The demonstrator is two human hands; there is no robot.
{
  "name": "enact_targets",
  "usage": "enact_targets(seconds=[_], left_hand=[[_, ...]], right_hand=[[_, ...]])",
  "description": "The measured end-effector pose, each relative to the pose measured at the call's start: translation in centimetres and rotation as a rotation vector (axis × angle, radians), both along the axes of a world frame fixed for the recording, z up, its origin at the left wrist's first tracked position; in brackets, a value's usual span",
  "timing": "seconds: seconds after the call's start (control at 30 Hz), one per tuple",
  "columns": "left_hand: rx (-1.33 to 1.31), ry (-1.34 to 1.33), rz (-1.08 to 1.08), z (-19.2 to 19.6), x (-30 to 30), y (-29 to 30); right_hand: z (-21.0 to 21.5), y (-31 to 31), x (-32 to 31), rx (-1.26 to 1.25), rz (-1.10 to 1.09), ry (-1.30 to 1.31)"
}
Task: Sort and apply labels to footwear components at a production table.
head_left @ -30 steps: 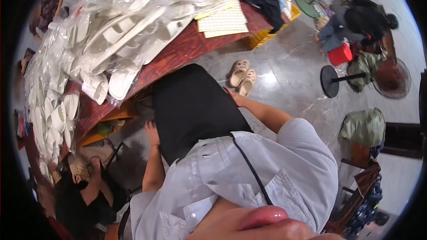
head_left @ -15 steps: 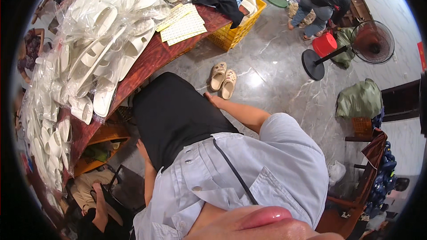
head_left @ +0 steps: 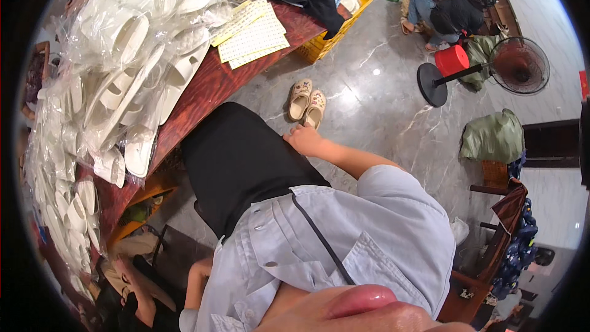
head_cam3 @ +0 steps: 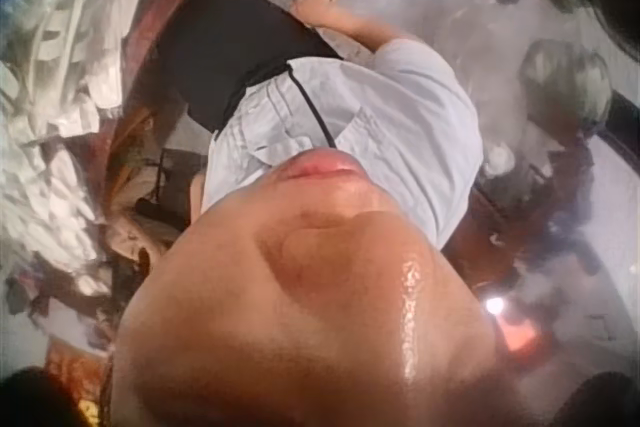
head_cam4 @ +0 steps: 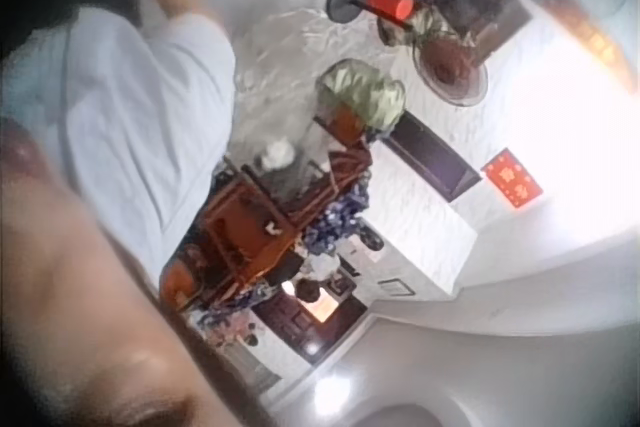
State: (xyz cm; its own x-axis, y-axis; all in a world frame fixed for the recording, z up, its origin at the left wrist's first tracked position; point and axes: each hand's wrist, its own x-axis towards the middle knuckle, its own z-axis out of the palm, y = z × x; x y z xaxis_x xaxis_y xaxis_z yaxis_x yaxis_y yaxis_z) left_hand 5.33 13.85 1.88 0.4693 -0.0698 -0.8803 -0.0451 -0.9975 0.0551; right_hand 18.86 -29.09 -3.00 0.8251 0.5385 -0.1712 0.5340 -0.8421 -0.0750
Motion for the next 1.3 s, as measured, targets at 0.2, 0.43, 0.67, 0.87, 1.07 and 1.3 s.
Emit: enact_targets(seconds=[0.2, 0.43, 0.67, 0.87, 1.07, 1.3], left_hand=[[-0.137, 0.115, 0.028, 2.3, -2.3, 0.7], [-0.308, 0.307, 0.097, 5.8, -9.0, 2.7], [-0.550, 0.311, 0.138, 4.7, -8.6, 2.5], [-0.759, 0.259, 0.161, 2.5, -5.9, 1.5], [-0.681, 0.291, 0.124, 3.8, 1.1, -1.3], [-0.781, -1.058, -0.089, 10.3, 15.8, -12.5]], right_hand=[[7.8, 0.6, -1.3, 0.392, 0.014, 0.522], [9.0, -1.6, -4.8, 0.592, 0.054, 1.460], [9.5, -1.2, -5.9, 0.735, -0.083, 1.684], [9.1, -0.4, -4.9, 0.759, -0.083, 1.831], [4.8, -2.9, -2.2, 1.094, -0.347, 1.742], [-11.0, -5.8, 0.6, 1.792, -1.108, 1.326]])
